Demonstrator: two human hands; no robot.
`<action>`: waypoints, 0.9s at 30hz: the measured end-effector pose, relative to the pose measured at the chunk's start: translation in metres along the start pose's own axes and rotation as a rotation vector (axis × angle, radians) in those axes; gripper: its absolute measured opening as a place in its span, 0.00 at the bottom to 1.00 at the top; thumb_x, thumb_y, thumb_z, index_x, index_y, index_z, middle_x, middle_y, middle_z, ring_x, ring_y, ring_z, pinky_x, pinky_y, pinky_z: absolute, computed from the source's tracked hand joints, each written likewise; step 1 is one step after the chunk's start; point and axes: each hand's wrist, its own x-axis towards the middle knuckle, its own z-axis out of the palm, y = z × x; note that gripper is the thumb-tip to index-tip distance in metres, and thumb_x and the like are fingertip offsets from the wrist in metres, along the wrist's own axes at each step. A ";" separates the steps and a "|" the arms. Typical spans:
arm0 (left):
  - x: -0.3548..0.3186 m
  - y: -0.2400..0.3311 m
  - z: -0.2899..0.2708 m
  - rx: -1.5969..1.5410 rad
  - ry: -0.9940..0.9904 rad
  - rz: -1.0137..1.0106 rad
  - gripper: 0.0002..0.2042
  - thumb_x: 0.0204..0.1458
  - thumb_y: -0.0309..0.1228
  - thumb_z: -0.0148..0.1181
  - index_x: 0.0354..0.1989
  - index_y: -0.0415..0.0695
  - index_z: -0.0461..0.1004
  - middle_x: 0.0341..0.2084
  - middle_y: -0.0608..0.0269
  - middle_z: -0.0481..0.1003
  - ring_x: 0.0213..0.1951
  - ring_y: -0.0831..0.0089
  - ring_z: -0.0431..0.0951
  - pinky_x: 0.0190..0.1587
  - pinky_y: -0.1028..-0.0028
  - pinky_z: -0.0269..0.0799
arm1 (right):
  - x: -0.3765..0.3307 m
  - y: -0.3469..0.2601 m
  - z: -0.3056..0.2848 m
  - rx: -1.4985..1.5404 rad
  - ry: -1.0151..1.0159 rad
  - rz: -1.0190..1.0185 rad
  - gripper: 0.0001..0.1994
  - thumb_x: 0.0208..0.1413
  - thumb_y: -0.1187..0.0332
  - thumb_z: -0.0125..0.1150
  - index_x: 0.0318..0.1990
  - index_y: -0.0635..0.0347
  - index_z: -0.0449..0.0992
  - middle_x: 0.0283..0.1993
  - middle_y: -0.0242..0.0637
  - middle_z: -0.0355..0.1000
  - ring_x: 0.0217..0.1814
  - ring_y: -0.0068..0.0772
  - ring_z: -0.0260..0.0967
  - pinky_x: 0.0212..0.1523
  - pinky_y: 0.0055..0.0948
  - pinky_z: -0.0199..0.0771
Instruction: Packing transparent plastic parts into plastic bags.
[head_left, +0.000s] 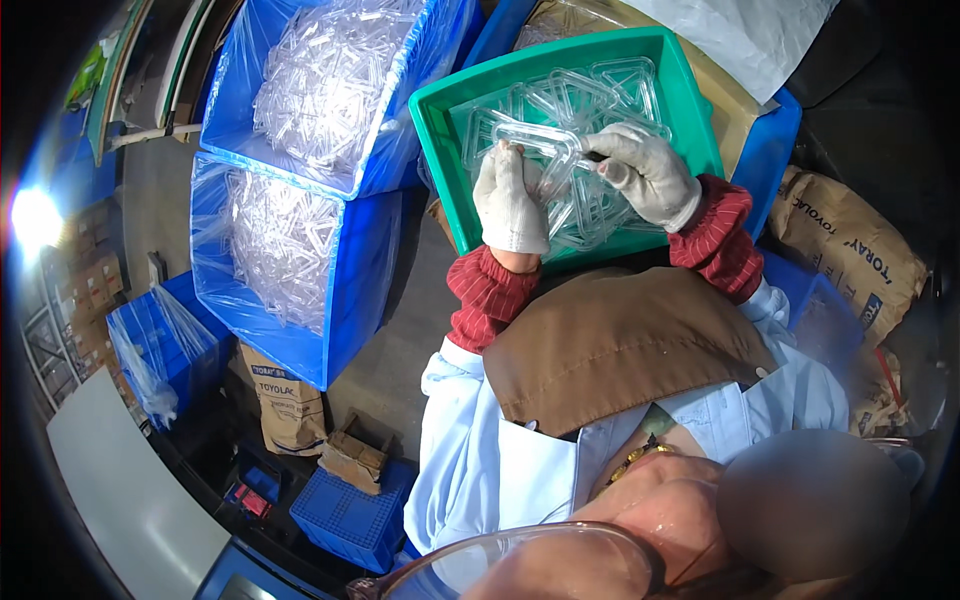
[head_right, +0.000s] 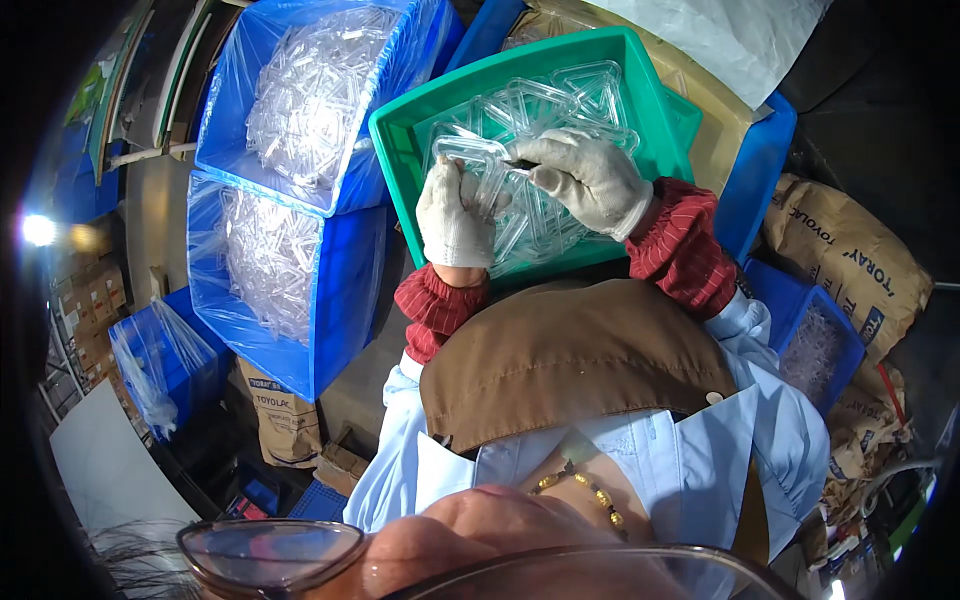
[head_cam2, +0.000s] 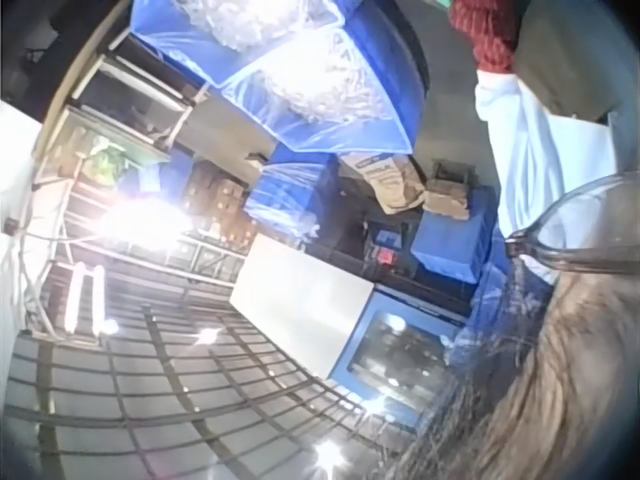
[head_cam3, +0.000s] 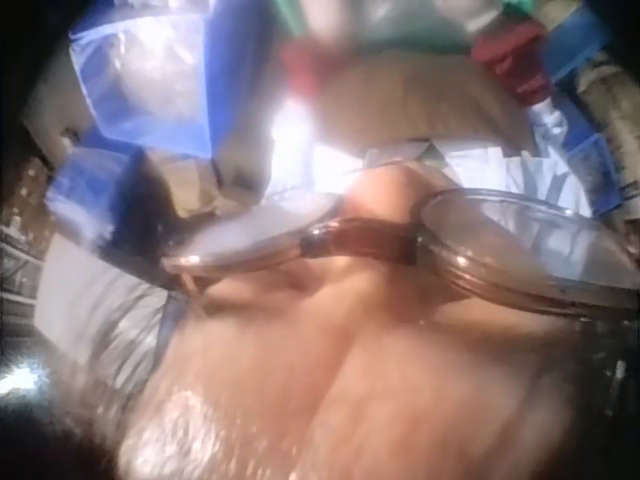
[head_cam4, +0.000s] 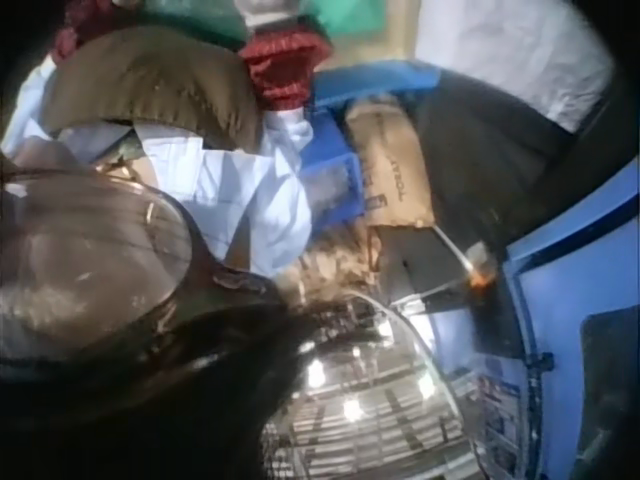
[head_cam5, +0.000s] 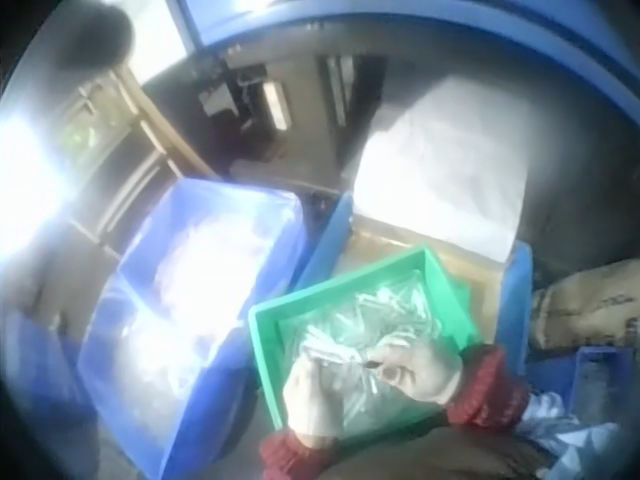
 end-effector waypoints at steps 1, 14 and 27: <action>0.000 -0.001 -0.001 -0.001 0.010 -0.019 0.10 0.59 0.35 0.43 0.30 0.41 0.64 0.11 0.72 0.57 0.13 0.82 0.57 0.17 0.78 0.62 | 0.000 0.001 0.001 0.000 0.000 0.000 0.14 0.57 0.60 0.49 0.43 0.60 0.72 0.37 0.42 0.71 0.38 0.41 0.70 0.38 0.30 0.68; 0.001 0.018 -0.009 0.137 -0.044 -0.203 0.11 0.58 0.38 0.44 0.30 0.44 0.64 0.14 0.70 0.61 0.13 0.79 0.63 0.11 0.79 0.60 | 0.006 -0.030 0.019 -0.216 0.226 0.098 0.10 0.47 0.71 0.59 0.40 0.53 0.74 0.33 0.37 0.72 0.34 0.42 0.70 0.33 0.32 0.71; -0.008 0.014 -0.016 -0.054 -0.104 -0.295 0.10 0.57 0.43 0.44 0.35 0.51 0.66 0.20 0.73 0.67 0.24 0.81 0.66 0.20 0.79 0.60 | 0.027 0.001 -0.008 -0.069 0.115 0.137 0.14 0.59 0.62 0.47 0.43 0.62 0.72 0.32 0.37 0.70 0.33 0.29 0.66 0.35 0.26 0.67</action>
